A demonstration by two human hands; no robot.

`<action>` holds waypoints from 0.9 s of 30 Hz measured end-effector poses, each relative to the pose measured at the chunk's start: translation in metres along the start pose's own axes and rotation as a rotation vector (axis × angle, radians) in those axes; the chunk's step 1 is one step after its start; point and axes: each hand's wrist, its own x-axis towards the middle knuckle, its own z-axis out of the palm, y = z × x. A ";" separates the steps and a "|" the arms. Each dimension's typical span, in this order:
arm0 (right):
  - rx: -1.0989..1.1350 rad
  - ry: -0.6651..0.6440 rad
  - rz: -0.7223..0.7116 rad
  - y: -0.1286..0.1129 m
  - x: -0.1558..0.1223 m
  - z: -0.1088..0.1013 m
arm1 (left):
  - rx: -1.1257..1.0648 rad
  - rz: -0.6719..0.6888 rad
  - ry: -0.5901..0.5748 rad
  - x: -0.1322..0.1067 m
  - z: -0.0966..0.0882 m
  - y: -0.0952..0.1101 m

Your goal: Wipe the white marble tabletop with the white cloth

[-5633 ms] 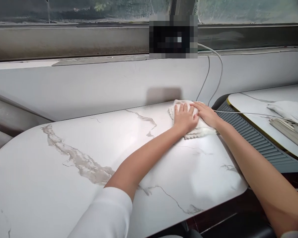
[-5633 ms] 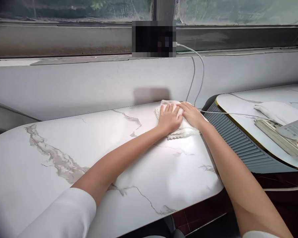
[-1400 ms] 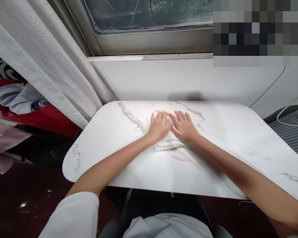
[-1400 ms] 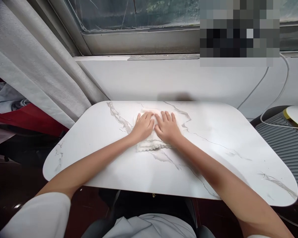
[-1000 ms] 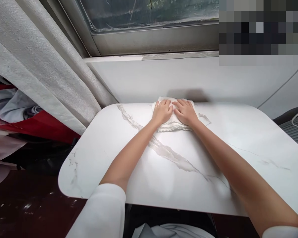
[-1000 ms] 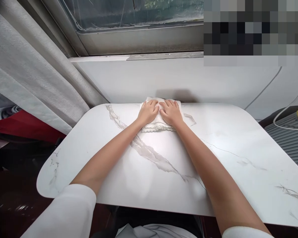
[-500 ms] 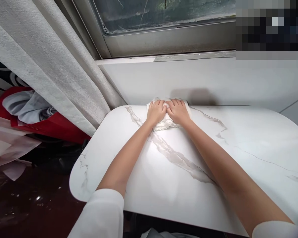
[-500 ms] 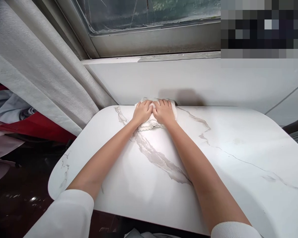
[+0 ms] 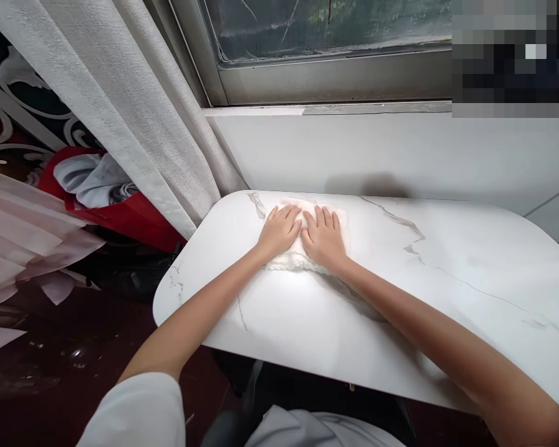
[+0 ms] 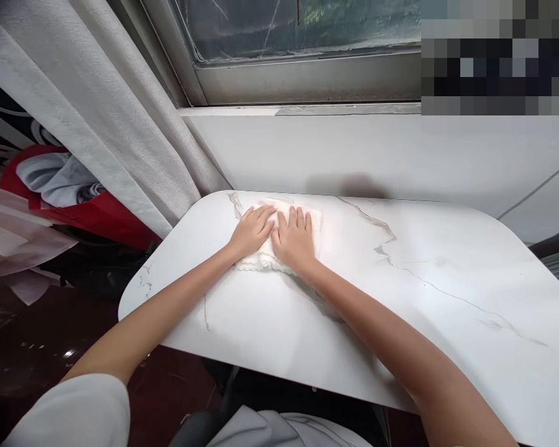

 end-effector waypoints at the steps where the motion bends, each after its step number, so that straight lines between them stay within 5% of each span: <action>1: 0.001 -0.010 -0.004 -0.005 -0.011 -0.003 | 0.000 0.011 -0.001 -0.011 -0.002 0.002; 12: 0.058 -0.148 -0.138 -0.050 -0.092 -0.028 | 0.045 -0.001 0.006 -0.115 -0.027 0.020; 19: 0.149 -0.149 -0.262 -0.082 -0.104 -0.032 | 0.076 -0.074 0.058 -0.156 -0.041 0.012; 27: 0.230 -0.134 -0.377 -0.128 -0.093 -0.017 | 0.123 -0.179 0.060 -0.187 -0.060 -0.027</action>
